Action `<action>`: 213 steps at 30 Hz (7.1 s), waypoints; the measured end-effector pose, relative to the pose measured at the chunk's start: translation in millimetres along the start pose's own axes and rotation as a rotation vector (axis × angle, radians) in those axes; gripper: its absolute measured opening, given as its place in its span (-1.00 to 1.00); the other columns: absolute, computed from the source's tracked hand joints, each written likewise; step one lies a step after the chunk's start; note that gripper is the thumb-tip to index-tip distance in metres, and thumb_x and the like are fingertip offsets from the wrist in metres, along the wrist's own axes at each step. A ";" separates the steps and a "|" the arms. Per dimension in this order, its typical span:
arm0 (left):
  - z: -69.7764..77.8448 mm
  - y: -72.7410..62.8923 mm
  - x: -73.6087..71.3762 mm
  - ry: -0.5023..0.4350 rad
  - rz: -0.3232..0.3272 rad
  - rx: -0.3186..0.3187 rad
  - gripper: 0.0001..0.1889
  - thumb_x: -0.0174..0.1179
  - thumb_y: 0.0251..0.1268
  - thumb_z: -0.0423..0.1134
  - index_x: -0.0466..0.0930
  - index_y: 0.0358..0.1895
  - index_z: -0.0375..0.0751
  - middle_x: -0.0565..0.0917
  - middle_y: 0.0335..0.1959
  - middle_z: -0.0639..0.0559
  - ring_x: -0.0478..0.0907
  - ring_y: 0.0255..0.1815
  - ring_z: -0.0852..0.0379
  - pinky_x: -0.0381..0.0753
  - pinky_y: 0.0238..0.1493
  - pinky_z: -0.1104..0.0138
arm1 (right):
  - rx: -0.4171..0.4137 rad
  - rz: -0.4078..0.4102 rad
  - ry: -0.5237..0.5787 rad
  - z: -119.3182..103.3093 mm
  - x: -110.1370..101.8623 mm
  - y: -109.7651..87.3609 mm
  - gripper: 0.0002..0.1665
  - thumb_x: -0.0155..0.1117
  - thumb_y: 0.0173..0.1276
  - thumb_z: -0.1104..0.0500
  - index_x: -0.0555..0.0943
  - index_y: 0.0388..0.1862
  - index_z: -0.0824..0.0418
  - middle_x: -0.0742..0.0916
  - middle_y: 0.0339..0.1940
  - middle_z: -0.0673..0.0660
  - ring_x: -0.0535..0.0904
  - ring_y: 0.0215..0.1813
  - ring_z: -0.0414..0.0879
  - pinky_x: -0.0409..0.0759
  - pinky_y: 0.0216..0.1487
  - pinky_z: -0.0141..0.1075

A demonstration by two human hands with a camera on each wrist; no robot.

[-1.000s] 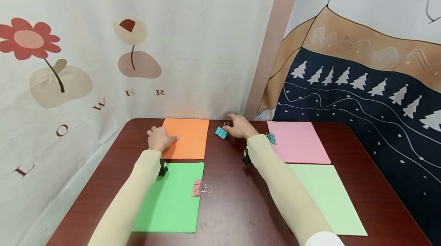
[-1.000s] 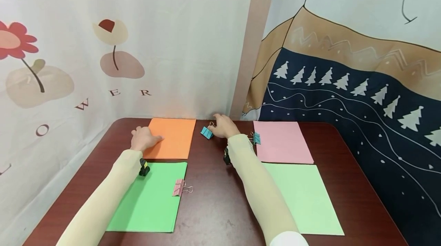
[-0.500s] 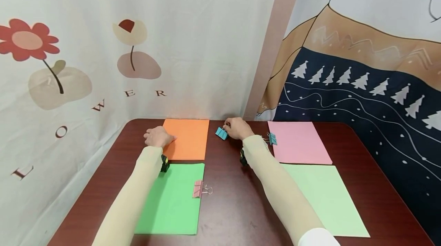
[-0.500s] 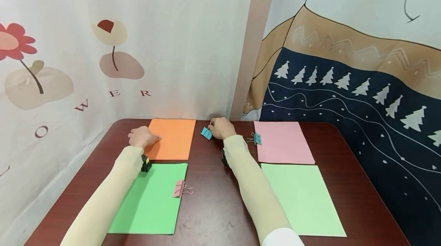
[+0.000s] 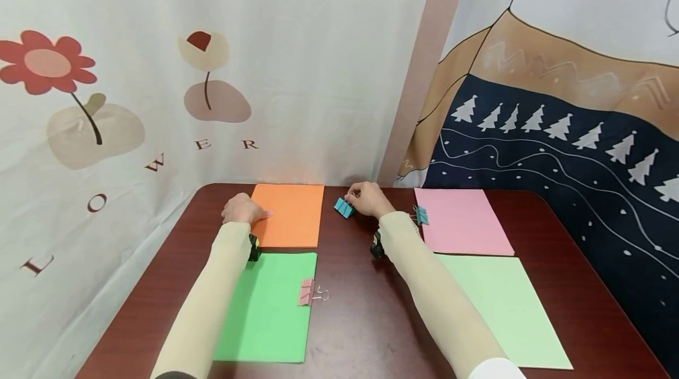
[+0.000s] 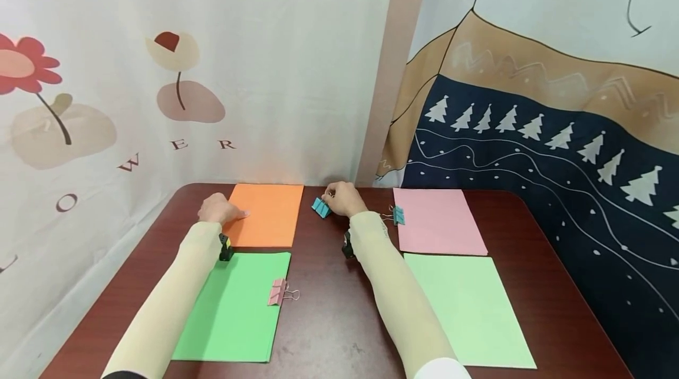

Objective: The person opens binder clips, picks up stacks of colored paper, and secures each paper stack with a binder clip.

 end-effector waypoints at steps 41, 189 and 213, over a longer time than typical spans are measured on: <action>0.3 5.4 4.1 -0.061 -0.005 0.005 -0.31 0.51 0.15 0.06 0.54 0.17 -0.40 0.63 0.05 -0.33 0.55 -0.19 -0.14 0.53 -0.24 0.10 | 0.104 0.054 0.269 32.5 -34.4 -35.7 -0.63 0.56 0.20 -0.02 0.68 -0.21 0.21 0.73 -0.38 0.09 0.64 -0.32 -0.07 0.58 -0.30 -0.33; 15.1 -90.4 4.4 -0.933 -0.011 0.249 -0.65 0.28 0.46 -0.20 0.49 0.21 -0.12 0.73 -0.35 0.29 0.72 -0.36 0.26 0.73 -0.32 0.28 | 0.173 0.295 0.917 2.3 -14.0 -99.0 -0.55 0.49 0.31 -0.15 0.74 -0.10 0.20 0.81 -0.15 0.24 0.73 -0.16 0.19 0.72 -0.06 -0.13; -4.3 -34.9 -17.3 -0.684 -0.078 0.223 -0.54 0.24 0.50 -0.11 0.45 0.34 -0.19 0.72 -0.23 0.20 0.68 -0.34 0.25 0.70 -0.27 0.29 | 0.269 0.110 0.652 -21.9 -9.1 -49.0 -0.34 0.47 0.26 -0.29 0.73 -0.06 0.28 0.80 -0.09 0.32 0.73 0.01 0.27 0.72 0.09 0.03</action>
Point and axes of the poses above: each hand's wrist, its own y-axis towards the middle knuckle, its own x-axis out of the palm, z = x × y, the point moved 3 cm from there along y, towards the middle knuckle
